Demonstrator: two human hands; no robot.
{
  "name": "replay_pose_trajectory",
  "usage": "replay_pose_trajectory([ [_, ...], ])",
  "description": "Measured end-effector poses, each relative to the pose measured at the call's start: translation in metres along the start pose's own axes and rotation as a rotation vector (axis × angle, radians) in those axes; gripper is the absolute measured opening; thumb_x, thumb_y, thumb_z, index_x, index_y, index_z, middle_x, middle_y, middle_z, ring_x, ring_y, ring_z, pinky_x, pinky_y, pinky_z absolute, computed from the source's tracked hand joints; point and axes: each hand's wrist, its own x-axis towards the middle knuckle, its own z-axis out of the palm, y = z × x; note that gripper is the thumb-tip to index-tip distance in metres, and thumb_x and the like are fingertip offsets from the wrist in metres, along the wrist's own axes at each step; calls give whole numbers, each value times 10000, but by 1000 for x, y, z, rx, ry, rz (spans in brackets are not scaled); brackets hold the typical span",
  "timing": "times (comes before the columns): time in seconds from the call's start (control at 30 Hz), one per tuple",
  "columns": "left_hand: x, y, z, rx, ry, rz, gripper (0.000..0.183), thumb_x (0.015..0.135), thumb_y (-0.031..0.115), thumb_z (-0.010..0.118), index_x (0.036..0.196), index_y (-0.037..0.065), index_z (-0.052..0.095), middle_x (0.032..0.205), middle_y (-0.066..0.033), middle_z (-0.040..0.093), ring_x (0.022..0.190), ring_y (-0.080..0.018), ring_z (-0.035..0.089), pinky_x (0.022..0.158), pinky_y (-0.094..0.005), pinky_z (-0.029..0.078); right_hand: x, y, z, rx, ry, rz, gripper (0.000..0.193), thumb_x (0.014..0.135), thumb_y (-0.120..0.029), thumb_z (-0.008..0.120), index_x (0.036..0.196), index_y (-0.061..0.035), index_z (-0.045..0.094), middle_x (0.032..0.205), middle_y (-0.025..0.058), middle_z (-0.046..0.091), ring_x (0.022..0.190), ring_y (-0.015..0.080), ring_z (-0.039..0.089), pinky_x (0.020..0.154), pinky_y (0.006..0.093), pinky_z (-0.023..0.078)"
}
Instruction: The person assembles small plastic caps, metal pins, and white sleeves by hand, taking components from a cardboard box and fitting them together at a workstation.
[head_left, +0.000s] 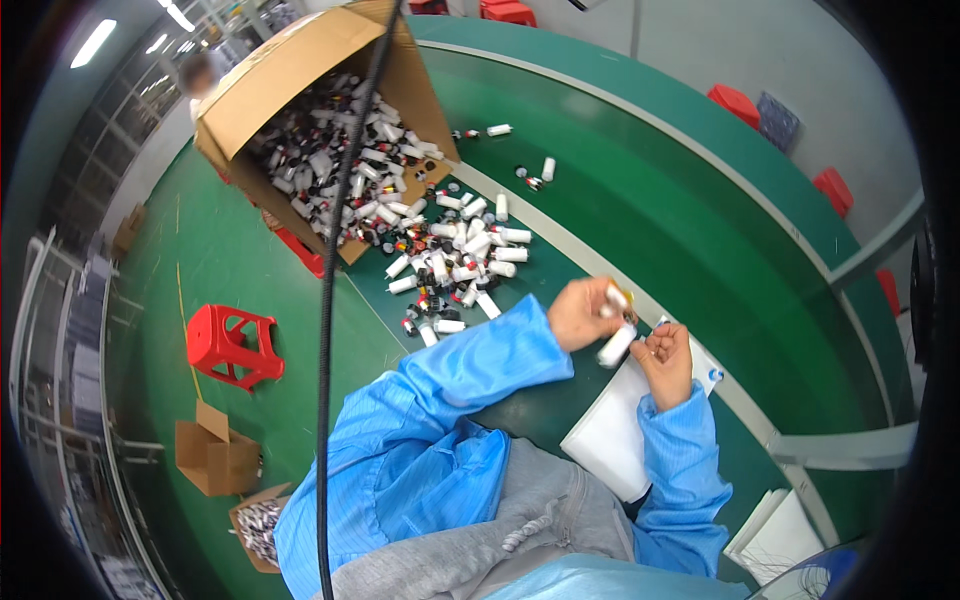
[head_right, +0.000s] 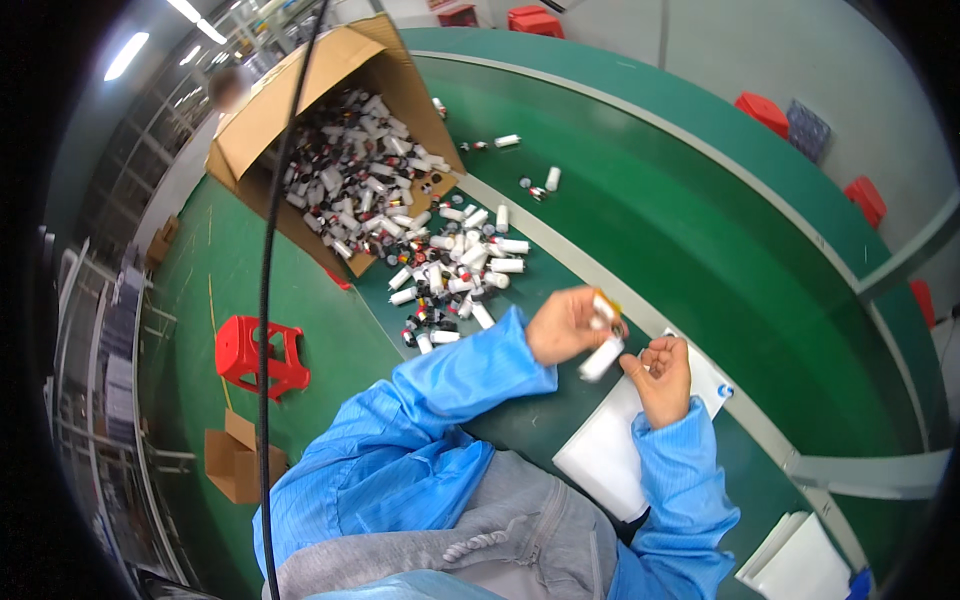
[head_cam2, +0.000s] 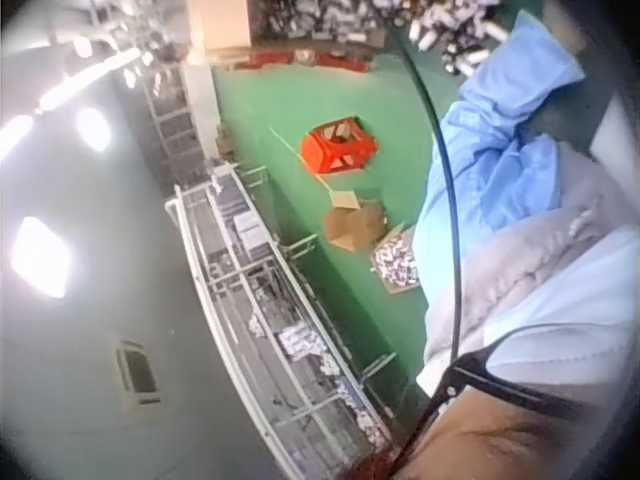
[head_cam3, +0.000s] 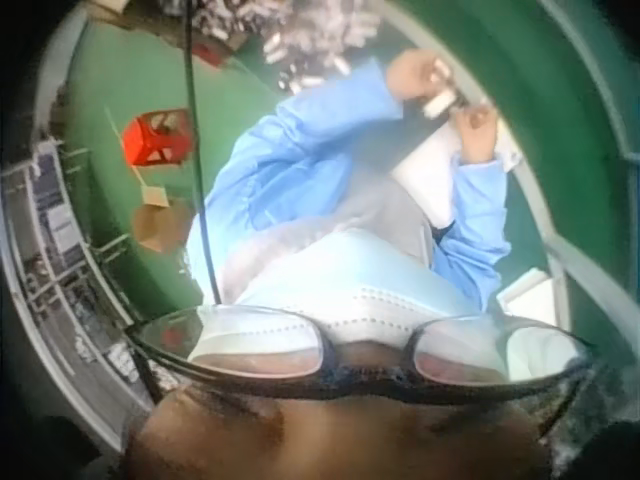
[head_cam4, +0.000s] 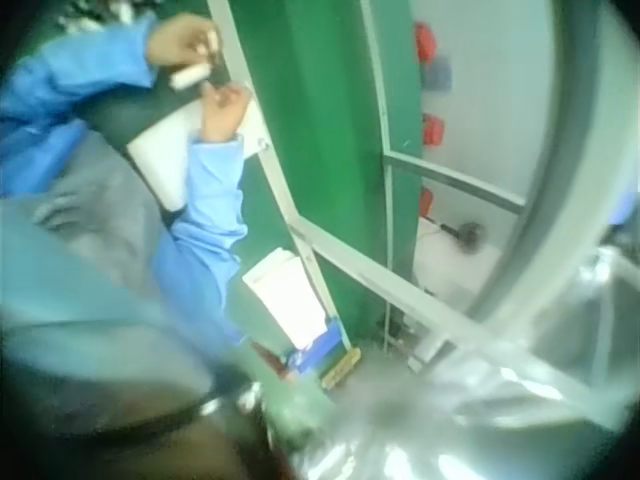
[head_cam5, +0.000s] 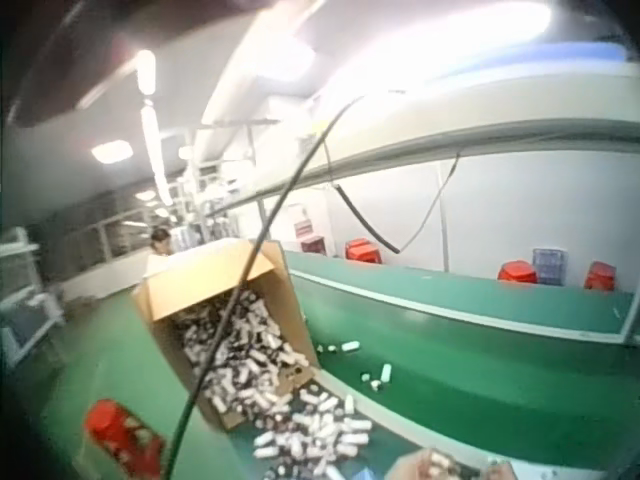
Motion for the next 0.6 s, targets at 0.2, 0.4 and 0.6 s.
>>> replay_pose_trajectory([
  [0.2, 27, 66, -72, 1131, 262, 24, 699, 771, 136, 783, 1344, 7, 404, 1408, -232, 284, 1115, -373, 524, 896, -392, 483, 0, -20, 10, 13, -19, 20, 402, 828, 67, 651, 1159, -14, 439, 991, 53, 505, 865, 104, 516, 810, 217, 446],
  [0.4, -59, 98, -125, 1147, 449, 235, 575, 864, 160, 692, 1333, -24, 416, 1434, -252, 288, 1253, -415, 437, 1041, -402, 384, 0, -19, 5, 24, -103, 63, 406, 845, 78, 605, 1195, -3, 416, 1102, 87, 485, 878, 131, 585, 807, 242, 473],
  [0.6, -138, 58, -206, 1276, 1023, 193, 522, 858, 164, 688, 1297, -5, 461, 1463, -282, 255, 1306, -504, 297, 1079, -522, 311, 15, -52, 49, -132, -375, -1, 573, 832, 44, 650, 1318, -34, 357, 1313, 128, 437, 1132, 228, 571, 896, 323, 491],
])
